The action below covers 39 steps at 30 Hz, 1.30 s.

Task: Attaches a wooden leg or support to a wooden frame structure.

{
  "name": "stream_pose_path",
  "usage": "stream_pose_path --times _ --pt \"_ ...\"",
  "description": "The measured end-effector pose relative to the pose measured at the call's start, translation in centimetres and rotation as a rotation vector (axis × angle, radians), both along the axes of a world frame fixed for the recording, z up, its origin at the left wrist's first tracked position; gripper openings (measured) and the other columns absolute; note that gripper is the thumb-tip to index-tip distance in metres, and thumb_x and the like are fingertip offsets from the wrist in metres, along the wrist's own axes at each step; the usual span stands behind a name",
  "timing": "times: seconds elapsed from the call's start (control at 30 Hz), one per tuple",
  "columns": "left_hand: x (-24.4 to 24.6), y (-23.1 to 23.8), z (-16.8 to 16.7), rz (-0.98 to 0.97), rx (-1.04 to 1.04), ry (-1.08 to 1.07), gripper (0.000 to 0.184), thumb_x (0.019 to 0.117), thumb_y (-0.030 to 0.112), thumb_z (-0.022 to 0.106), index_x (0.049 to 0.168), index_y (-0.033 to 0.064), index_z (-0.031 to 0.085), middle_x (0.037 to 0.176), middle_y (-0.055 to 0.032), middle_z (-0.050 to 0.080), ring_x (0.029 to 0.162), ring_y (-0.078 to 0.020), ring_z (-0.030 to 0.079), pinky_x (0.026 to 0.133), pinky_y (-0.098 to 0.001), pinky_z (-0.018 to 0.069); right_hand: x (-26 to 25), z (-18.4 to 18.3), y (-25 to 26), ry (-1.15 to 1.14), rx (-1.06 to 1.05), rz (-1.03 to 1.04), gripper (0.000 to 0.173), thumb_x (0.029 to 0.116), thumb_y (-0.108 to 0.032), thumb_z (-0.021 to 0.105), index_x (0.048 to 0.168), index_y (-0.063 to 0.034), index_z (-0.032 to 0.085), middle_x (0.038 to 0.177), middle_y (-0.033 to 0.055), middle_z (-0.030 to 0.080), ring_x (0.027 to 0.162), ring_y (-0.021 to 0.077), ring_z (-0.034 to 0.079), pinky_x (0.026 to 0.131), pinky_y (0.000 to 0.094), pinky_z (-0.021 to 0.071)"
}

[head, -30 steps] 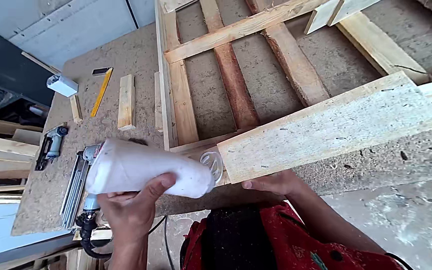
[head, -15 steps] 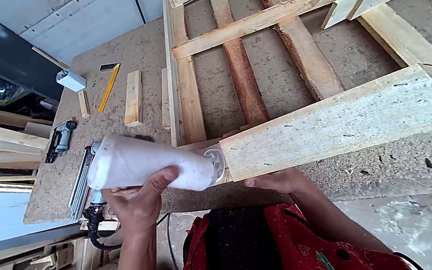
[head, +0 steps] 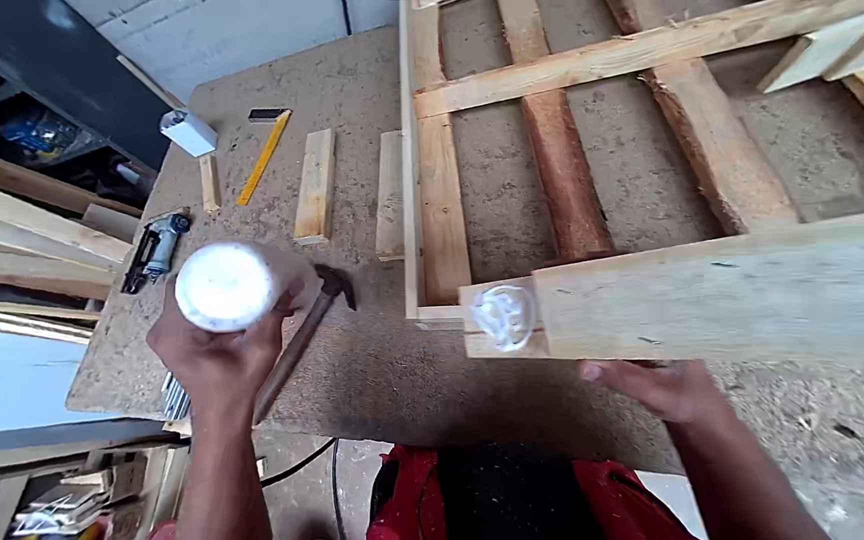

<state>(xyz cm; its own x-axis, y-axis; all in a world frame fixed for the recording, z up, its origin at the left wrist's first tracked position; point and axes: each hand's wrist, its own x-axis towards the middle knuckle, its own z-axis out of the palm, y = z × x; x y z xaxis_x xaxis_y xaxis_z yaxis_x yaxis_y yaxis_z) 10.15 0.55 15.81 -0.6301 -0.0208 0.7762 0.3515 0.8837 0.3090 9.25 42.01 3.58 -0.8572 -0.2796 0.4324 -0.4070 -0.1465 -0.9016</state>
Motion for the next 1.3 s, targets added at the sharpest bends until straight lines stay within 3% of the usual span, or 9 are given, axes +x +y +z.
stream_pose_path --times 0.13,0.23,0.37,0.53,0.7,0.77,0.9,1.07,1.3 --pt "-5.2 -7.1 2.9 0.127 -0.569 -0.243 0.041 0.0967 0.021 0.058 0.137 0.0123 0.062 0.121 -0.0259 0.065 0.111 -0.0472 0.062 0.093 -0.0668 0.0440 -2.6 2.6 -0.3 -0.004 0.101 -0.113 0.045 0.0820 -0.030 0.085 0.123 -0.0277 0.067 0.111 -0.0122 0.074 0.100 0.0045 0.072 0.087 0.0260 0.0627" --pt "-10.9 -11.8 1.9 0.093 -0.863 -0.423 0.052 0.0972 0.002 0.050 0.146 0.0205 0.055 0.119 -0.0243 0.065 0.107 -0.0486 0.063 0.093 -0.0686 0.0423 -5.2 5.4 -2.3 0.067 0.225 -0.133 0.051 0.0822 -0.029 0.085 0.129 -0.0272 0.063 0.114 -0.0145 0.072 0.105 0.0034 0.070 0.091 0.0264 0.0619" --pt "-17.6 -17.7 -1.7 0.084 -1.107 -0.654 0.029 0.0921 -0.007 0.061 0.118 0.0032 0.067 0.099 -0.0265 0.066 0.092 -0.0498 0.064 0.092 -0.0686 0.0431 -6.9 6.4 -6.2 0.104 0.388 -0.214 0.040 0.0791 -0.029 0.085 0.115 -0.0230 0.069 0.106 -0.0155 0.074 0.099 -0.0007 0.071 0.088 0.0226 0.0622" --pt "-21.9 -21.7 -9.3 0.120 -1.373 -0.895 0.011 0.0920 -0.001 0.065 0.093 0.0060 0.074 0.097 -0.0166 0.071 0.100 -0.0393 0.065 0.100 -0.0600 0.0429 -7.1 4.5 -10.0 0.034 0.515 -0.149 0.032 0.0790 -0.023 0.086 0.107 -0.0128 0.074 0.100 -0.0061 0.077 0.094 0.0033 0.073 0.086 0.0262 0.0642" --pt "-19.2 -19.9 -8.9 -0.089 -1.017 -0.759 0.019 0.0881 0.004 0.073 0.107 0.0054 0.072 0.107 -0.0186 0.071 0.112 -0.0445 0.063 0.113 -0.0716 0.0297 -6.9 4.5 -12.2 0.032 0.632 -0.090 0.030 0.0814 -0.025 0.084 0.108 -0.0145 0.076 0.104 -0.0077 0.076 0.101 -0.0001 0.071 0.091 0.0219 0.0610" --pt "-15.3 -17.9 -6.7 -0.130 -0.753 -0.667 0.028 0.0982 0.016 0.063 0.124 0.0048 0.067 0.123 -0.0212 0.066 0.122 -0.0486 0.057 0.111 -0.0757 0.0267 -7.1 4.4 -12.7 0.042 0.607 -0.077 0.033 0.0803 -0.024 0.085 0.110 -0.0144 0.074 0.105 -0.0074 0.076 0.103 0.0018 0.071 0.092 0.0230 0.0614" --pt "-5.9 -18.7 -8.9 0.029 -0.333 -0.559 0.050 0.1041 0.050 0.045 0.135 0.0140 0.063 0.136 -0.0147 0.061 0.127 -0.0416 0.056 0.102 -0.0647 0.0436 -7.7 4.7 -13.4 0.034 0.636 -0.070 0.037 0.0793 -0.026 0.086 0.111 -0.0140 0.072 0.104 -0.0073 0.076 0.100 0.0026 0.072 0.090 0.0236 0.0625" --pt "2.7 -21.5 -14.5 0.202 -0.118 -0.843 0.081 0.0920 0.067 0.055 0.143 0.0048 0.052 0.135 -0.0318 0.056 0.117 -0.0607 0.055 0.089 -0.0796 0.0436 -8.6 4.8 -13.9 0.082 0.684 -0.005 0.036 0.0799 -0.027 0.085 0.111 -0.0125 0.073 0.104 -0.0066 0.076 0.100 0.0020 0.071 0.091 0.0246 0.0620" --pt "2.9 -21.2 -16.8 0.316 -0.008 -1.013 0.093 0.0874 0.055 0.073 0.157 0.0104 0.031 0.132 -0.0361 0.053 0.105 -0.0651 0.058 0.075 -0.0830 0.0447 -8.9 4.3 -14.5 0.109 0.667 0.059 0.036 0.0791 -0.019 0.087 0.111 -0.0105 0.072 0.103 -0.0036 0.076 0.096 0.0067 0.074 0.085 0.0278 0.0648"
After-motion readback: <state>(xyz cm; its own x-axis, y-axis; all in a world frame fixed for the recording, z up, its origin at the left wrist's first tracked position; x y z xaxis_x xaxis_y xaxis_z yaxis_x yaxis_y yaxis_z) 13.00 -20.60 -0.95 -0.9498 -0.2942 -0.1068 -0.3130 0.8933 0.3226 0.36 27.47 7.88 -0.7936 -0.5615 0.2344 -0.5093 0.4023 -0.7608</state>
